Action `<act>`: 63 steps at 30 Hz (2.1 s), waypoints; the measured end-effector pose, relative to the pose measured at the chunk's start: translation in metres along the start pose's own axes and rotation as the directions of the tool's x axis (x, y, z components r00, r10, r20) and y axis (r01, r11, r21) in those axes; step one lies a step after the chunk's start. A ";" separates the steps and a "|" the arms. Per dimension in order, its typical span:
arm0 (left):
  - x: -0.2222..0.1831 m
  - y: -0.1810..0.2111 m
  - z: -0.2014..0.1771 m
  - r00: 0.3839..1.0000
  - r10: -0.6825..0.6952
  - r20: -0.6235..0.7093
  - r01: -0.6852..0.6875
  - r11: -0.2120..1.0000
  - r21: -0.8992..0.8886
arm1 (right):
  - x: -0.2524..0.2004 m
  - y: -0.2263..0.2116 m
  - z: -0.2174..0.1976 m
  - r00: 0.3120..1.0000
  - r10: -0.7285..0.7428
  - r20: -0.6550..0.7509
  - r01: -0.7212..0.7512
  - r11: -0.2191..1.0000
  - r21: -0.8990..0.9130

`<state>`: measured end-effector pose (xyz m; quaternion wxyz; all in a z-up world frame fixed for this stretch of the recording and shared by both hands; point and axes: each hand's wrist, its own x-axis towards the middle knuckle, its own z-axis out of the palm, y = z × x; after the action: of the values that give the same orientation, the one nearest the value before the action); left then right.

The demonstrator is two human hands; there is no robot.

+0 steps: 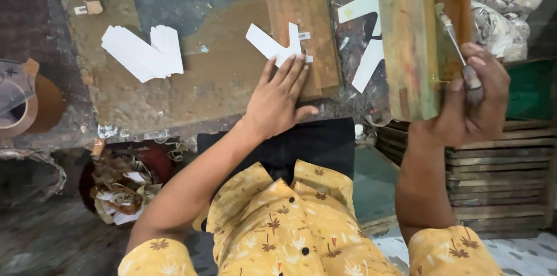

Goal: Manually applying ink to paper cutouts using a screen printing frame and a squeegee.

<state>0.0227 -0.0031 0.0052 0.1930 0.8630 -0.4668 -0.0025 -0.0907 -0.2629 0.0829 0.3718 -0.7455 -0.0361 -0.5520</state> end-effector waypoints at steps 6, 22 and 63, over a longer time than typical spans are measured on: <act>-0.012 0.006 -0.069 0.998 -0.057 -0.006 0.049 0.911 -0.410 | -0.024 -0.005 0.012 0.995 -0.009 0.097 0.021 0.992 -0.127; -0.034 -0.005 -0.005 0.732 -0.681 -0.030 0.442 0.508 -0.740 | -0.049 -0.040 0.078 0.644 0.397 0.654 -0.254 0.917 -0.307; -0.050 -0.105 -0.052 0.569 -0.553 -0.608 0.471 0.826 -0.311 | 0.013 -0.025 0.011 0.990 -0.130 0.062 0.139 0.975 -0.173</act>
<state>0.0890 0.1058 0.0093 0.3883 0.8880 -0.0926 0.2282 -0.0883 -0.2436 0.1058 0.2648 -0.7850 -0.0464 -0.5581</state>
